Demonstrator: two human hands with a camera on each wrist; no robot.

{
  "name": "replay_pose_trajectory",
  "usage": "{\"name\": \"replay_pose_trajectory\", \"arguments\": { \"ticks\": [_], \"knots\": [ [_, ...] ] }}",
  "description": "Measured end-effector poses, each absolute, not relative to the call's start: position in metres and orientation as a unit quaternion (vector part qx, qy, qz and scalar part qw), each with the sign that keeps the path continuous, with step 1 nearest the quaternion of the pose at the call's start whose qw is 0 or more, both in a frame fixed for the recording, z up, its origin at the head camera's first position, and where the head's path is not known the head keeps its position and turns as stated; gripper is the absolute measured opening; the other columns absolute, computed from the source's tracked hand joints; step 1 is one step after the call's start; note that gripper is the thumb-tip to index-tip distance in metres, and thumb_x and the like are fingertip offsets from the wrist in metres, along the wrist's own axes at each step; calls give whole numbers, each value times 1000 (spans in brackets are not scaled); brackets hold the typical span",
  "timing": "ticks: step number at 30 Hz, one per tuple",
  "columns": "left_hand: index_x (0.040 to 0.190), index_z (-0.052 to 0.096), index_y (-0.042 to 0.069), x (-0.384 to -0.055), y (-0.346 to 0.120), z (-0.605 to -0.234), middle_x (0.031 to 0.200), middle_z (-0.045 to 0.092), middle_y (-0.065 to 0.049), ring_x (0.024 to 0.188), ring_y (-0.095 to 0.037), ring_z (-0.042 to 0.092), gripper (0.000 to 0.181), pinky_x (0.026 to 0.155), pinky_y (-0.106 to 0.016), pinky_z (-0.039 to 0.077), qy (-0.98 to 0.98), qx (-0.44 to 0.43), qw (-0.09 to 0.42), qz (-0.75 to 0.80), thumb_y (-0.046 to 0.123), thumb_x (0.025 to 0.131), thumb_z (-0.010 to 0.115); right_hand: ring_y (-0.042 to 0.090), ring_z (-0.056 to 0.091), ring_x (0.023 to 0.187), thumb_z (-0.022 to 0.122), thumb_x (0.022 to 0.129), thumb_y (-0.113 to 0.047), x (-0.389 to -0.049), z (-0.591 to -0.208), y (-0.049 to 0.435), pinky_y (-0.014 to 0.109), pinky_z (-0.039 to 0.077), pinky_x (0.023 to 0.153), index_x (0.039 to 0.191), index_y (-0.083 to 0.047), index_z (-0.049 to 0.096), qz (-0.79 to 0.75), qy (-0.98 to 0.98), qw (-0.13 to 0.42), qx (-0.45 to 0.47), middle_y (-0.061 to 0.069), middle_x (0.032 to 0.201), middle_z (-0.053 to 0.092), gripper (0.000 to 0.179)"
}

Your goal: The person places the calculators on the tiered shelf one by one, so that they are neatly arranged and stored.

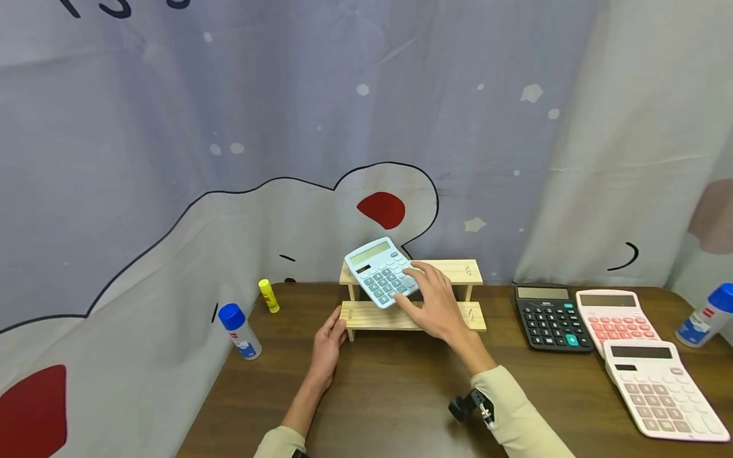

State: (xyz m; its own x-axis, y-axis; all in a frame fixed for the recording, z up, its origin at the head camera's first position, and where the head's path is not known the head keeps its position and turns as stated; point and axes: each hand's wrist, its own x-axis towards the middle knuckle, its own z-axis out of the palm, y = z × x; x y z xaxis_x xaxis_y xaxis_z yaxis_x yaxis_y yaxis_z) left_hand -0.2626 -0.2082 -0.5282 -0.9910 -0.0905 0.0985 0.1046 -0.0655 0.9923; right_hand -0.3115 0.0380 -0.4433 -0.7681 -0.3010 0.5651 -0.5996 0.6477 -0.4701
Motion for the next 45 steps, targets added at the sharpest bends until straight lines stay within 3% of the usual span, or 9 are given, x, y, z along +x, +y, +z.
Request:
{"name": "replay_pose_trajectory", "arguments": {
  "ticks": [7,16,35,45],
  "knots": [
    [157,28,2,-263,-207,-529,163,28,-16,145,-30,34,54,118,-52,32,-676,-8,64,-734,23,109,42,30,42,137,66,90,-33,-310,-457,39,52,29,116,130,-12,62,328,-868,251,276,11,143,52,46],
    [157,28,4,-261,-215,-526,163,28,-13,146,-28,34,54,118,-49,33,-677,-5,66,-733,25,109,42,31,50,125,68,91,-36,-313,-459,33,49,31,114,130,-14,63,320,-863,267,286,10,142,54,45],
    [157,29,4,-264,-211,-526,163,29,-15,145,-28,35,53,118,-48,34,-681,-3,61,-730,24,109,42,30,48,129,72,91,-39,-310,-462,35,48,31,114,131,-13,64,331,-868,262,260,10,144,53,49],
    [157,29,4,-264,-209,-530,163,28,-14,145,-29,35,53,118,-51,33,-682,1,59,-729,23,109,42,34,49,126,81,83,-35,-311,-468,34,51,37,107,125,-11,68,328,-853,303,269,14,136,57,50]
  ]
}}
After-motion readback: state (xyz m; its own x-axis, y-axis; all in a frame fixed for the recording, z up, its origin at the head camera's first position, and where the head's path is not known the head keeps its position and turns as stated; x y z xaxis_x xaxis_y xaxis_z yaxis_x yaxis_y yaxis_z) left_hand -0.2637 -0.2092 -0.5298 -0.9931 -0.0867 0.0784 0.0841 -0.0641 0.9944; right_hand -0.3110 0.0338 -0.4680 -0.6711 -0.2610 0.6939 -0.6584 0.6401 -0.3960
